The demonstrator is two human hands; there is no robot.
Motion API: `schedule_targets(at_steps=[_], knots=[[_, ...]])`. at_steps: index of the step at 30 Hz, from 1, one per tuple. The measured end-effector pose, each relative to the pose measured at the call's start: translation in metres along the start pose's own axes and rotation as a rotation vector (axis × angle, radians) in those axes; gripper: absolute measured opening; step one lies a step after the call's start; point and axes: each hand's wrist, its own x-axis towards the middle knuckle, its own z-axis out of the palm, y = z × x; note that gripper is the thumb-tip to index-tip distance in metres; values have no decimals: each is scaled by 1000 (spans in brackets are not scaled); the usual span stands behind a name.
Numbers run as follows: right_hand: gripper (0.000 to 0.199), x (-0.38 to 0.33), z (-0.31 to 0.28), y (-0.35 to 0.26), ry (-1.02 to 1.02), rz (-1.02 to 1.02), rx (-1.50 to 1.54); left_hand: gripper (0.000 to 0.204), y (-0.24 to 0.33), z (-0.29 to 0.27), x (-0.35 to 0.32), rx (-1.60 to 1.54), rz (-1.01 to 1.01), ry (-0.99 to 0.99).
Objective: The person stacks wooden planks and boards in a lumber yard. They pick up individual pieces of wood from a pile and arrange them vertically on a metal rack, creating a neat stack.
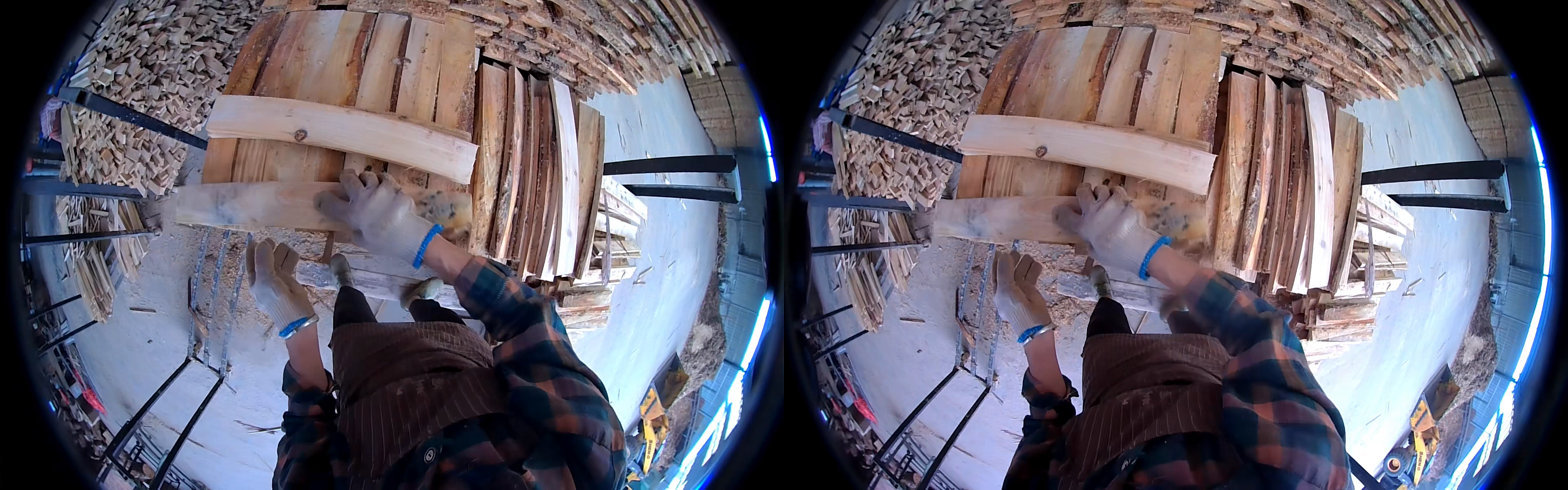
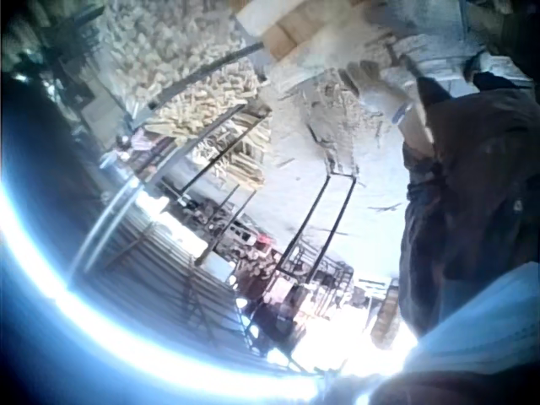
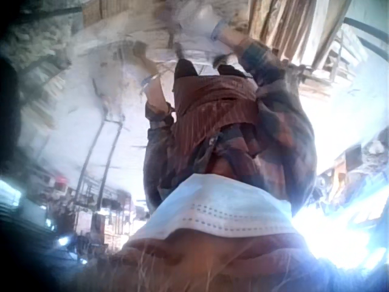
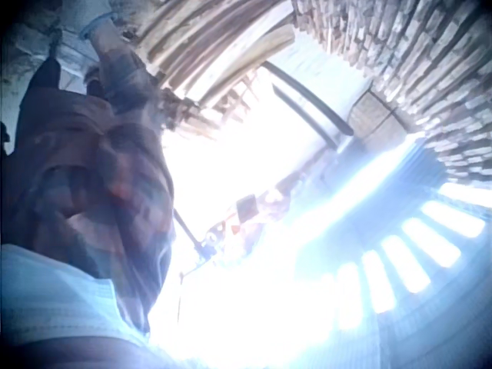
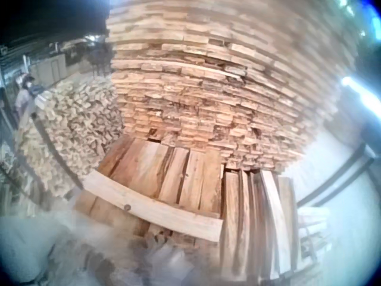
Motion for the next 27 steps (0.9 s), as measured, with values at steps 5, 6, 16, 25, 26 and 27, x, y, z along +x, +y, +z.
schedule_targets(at_steps=[5, 6, 16, 25, 26, 27], knots=[[66, 2, 41, 28, 205, 81, 47, 55, 17, 46, 24, 781, 684, -254], [65, 7, 39, 19, 174, 95, 82, 56, 27, 40, 49, 980, 888, -312], [79, 13, 36, 21, 17, 136, -100, 38, 24, 71, 105, 1431, 1249, -580], [106, 100, -14, 72, -16, 360, -304, 41, 24, 87, 105, 1431, 1277, -662], [105, 101, -14, 74, -99, 386, -253, 44, 27, 86, 105, 1473, 1283, -657], [105, 112, -25, 65, -173, 367, -203, 48, 32, 82, 102, 1531, 1290, -599]])
